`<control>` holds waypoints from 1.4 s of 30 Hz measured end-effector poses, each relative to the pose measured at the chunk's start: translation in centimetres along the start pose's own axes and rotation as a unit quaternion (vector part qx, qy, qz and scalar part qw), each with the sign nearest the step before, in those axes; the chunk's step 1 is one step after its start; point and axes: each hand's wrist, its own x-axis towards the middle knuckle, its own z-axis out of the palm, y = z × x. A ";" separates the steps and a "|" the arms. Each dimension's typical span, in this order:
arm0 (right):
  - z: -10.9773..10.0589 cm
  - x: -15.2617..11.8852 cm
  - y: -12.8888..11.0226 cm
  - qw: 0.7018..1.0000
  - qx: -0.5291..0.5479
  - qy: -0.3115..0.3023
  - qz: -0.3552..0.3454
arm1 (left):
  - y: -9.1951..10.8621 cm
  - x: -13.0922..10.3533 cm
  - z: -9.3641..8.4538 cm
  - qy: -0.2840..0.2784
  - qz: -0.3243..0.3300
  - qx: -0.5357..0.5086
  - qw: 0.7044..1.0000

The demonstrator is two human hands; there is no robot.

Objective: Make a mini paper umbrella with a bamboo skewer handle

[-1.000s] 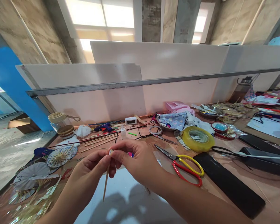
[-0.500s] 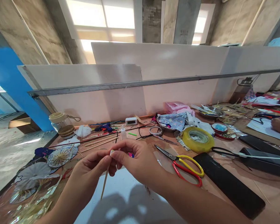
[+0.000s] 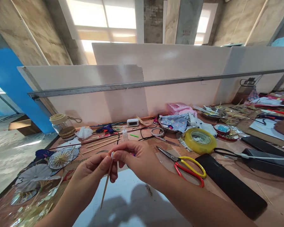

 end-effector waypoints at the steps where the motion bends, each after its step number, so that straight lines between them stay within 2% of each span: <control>1: 0.0 0.0 0.0 1.000 -0.004 0.005 -0.001 | 0.1 0.0 0.0 0.006 -0.003 0.000 1.000; 5: 0.1 -0.2 0.2 1.000 -0.020 0.017 -0.014 | 0.2 0.1 -0.2 0.035 -0.010 0.007 0.999; 9: 0.1 -0.4 0.4 0.995 -0.088 0.040 -0.028 | 0.0 -0.1 -0.2 0.038 0.006 0.055 0.998; 13: -1.6 -0.2 -1.4 0.973 -0.230 -0.010 -0.031 | 0.0 0.2 -0.7 0.053 0.044 0.146 0.987; 15: -3.1 0.1 -2.7 0.934 -0.352 -0.036 -0.039 | -0.1 0.5 -1.4 0.065 0.074 0.209 0.973; 18: -4.9 0.5 -3.0 0.852 -0.518 -0.072 -0.012 | -0.1 1.1 -2.7 0.070 0.104 0.265 0.956; 20: -5.1 0.9 -1.6 0.808 -0.576 -0.120 0.033 | -0.1 1.4 -3.4 0.066 0.105 0.273 0.954; 22: -4.4 1.0 0.8 0.768 -0.615 -0.168 0.057 | 0.0 1.5 -3.8 0.063 0.103 0.275 0.954; 24: -3.3 1.0 3.1 0.726 -0.656 -0.190 0.076 | 0.1 1.4 -3.9 0.063 0.104 0.281 0.952; 27: -1.9 0.6 5.4 0.692 -0.693 -0.184 0.082 | 0.4 1.1 -3.8 0.065 0.114 0.292 0.947; 30: -1.3 0.1 6.1 0.686 -0.701 -0.179 0.075 | 0.8 0.7 -3.5 0.064 0.130 0.299 0.943; 34: -1.6 -0.2 6.3 0.688 -0.698 -0.186 0.071 | 1.2 0.4 -3.2 0.069 0.131 0.320 0.936; 40: -3.8 0.1 5.9 0.704 -0.667 -0.229 0.080 | 1.5 0.2 -3.1 0.069 0.126 0.299 0.943; 42: -4.4 0.2 5.6 0.701 -0.667 -0.242 0.070 | 1.4 0.1 -3.1 0.068 0.126 0.286 0.948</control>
